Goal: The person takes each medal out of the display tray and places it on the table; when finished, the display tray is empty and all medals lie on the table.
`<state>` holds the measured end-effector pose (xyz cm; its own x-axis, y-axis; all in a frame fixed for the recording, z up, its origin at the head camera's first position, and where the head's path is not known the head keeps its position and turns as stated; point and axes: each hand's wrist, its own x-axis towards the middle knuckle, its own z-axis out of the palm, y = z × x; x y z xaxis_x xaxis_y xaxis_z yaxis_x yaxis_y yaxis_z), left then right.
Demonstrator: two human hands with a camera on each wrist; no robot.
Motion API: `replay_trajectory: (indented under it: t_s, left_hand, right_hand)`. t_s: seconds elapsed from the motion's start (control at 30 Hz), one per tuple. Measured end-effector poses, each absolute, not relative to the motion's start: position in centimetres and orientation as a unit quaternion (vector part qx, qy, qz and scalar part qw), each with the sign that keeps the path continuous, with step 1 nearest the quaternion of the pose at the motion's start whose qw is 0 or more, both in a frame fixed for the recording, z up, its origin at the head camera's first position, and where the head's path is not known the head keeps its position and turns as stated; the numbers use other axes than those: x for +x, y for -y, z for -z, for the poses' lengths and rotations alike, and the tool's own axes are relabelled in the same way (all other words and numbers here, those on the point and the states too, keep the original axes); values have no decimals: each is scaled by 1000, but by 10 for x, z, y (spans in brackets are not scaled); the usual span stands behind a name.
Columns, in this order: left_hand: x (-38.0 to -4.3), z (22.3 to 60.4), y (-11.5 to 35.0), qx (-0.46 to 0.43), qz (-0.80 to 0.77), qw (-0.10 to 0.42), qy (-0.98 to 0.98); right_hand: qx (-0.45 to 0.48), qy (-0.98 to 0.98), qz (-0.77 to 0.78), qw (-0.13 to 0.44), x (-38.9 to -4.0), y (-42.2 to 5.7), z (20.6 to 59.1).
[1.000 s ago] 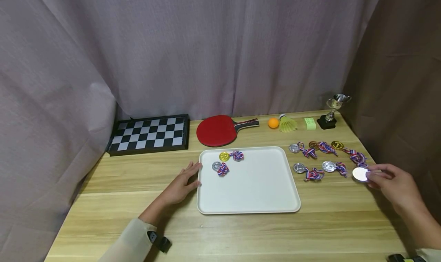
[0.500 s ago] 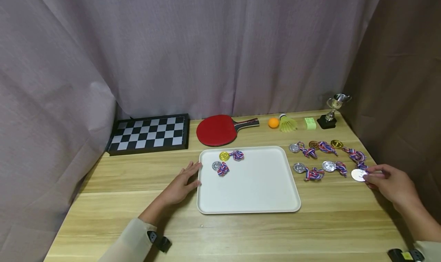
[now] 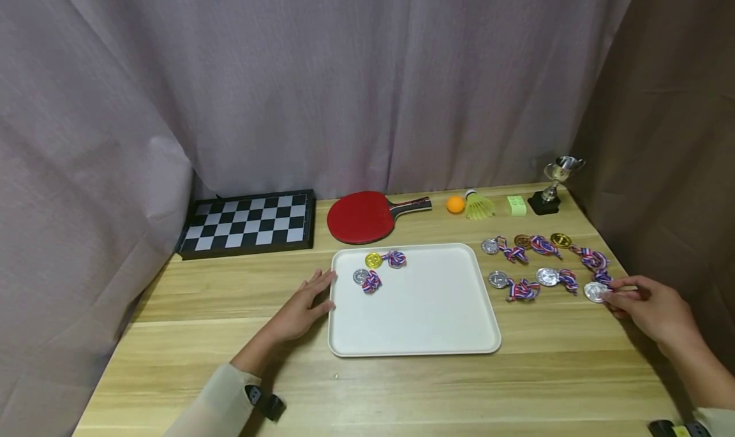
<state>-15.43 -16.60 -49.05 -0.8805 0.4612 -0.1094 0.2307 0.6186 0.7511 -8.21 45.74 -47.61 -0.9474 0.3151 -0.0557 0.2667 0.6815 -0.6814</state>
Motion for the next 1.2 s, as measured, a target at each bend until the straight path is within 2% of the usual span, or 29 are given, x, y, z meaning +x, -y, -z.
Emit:
replay_trajectory:
  t_s: [0.23, 0.5, 0.93, 1.2]
  left_hand:
    - [-155, 491, 166, 200, -387, 146, -888]
    - [-154, 491, 166, 197, -391, 146, -887]
    - [-155, 494, 166, 215, -399, 128, -882]
    - [-155, 493, 166, 217, -399, 126, -882]
  right_hand:
    - [-141, 904, -401, 38, -80, -449, 468]
    - [-79, 862, -499, 36, -87, -426, 451]
    - [7, 887, -461, 16, -114, -361, 436]
    - [19, 881, -472, -23, -130, -312, 431]
